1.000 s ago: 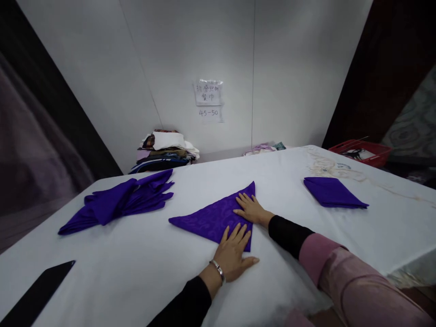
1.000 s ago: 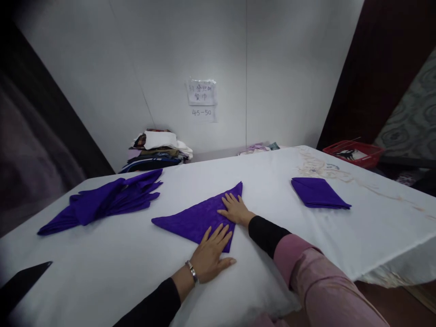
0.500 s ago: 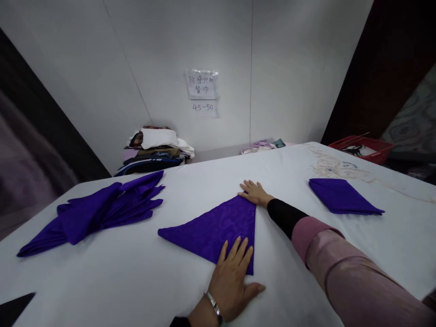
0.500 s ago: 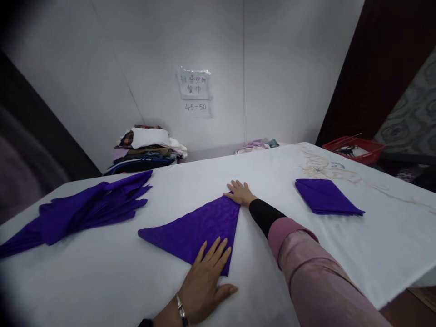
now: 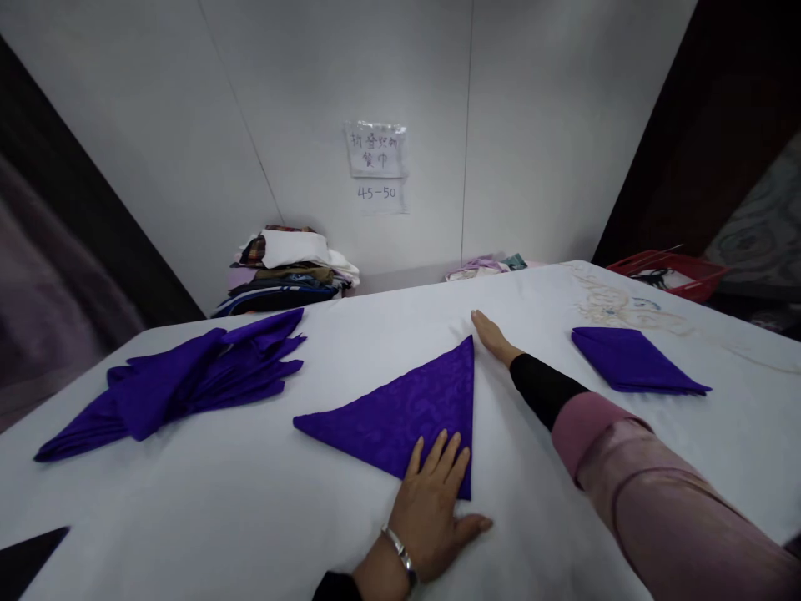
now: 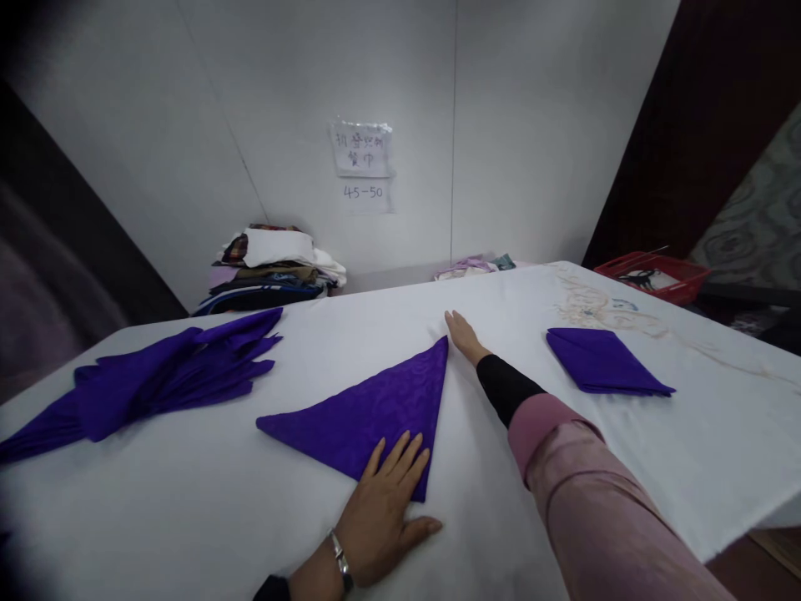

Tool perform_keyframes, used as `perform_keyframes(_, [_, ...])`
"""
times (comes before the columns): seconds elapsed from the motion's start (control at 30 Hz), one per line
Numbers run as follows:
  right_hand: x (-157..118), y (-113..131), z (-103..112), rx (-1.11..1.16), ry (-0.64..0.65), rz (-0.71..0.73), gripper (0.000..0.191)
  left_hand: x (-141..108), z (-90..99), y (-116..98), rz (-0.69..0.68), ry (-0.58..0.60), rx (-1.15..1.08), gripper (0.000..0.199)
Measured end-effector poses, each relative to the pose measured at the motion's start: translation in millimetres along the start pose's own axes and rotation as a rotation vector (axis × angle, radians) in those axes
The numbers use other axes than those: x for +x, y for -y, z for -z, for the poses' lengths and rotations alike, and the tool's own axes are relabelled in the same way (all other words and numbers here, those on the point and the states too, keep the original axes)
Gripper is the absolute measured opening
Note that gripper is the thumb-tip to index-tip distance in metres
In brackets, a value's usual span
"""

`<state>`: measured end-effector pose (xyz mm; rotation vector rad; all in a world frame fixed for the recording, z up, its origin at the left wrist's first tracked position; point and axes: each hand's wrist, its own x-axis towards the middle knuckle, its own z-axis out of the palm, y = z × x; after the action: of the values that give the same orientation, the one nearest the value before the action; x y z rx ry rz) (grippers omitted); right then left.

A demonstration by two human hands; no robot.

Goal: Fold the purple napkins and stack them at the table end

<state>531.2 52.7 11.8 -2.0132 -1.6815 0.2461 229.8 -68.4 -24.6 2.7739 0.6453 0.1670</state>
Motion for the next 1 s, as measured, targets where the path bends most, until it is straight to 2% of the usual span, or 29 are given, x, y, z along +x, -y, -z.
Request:
perform_keyframes(0.1, [-42,21,-6,-0.009,0.037,0.055,0.043,1,2.5,-2,-0.004,-0.001,-0.007,0.082])
perform_keyframes(0.27, [-136,67,-25,-0.003,0.274,0.321,0.063,0,14.1,-8,0.060,-0.084,-0.003,0.073])
perform_keyframes(0.4, [-180,87,-25,-0.040,0.351,0.466,0.069,-11,19.4,-3,0.147,-0.185,0.067,0.059])
perform_keyframes(0.53, [-191,86,-23,-0.086,0.449,0.564,0.073,-27,15.7,10,0.226,-0.161,0.157,0.067])
perform_keyframes(0.7, [-193,80,-26,-0.098,0.464,0.583,0.071,-37,20.4,32,0.343,-0.130,0.180,0.066])
perform_keyframes(0.83, [-193,77,-28,-0.086,0.464,0.593,0.073,-52,40.2,70,0.596,-0.147,0.176,0.061])
perform_keyframes(0.93, [-194,75,-29,-0.080,0.456,0.623,0.076,-76,61.5,104,0.762,-0.206,0.209,0.059])
perform_keyframes(1.0, [-194,73,-29,-0.085,0.458,0.630,0.076,-90,75.5,119,0.834,-0.245,0.238,0.060])
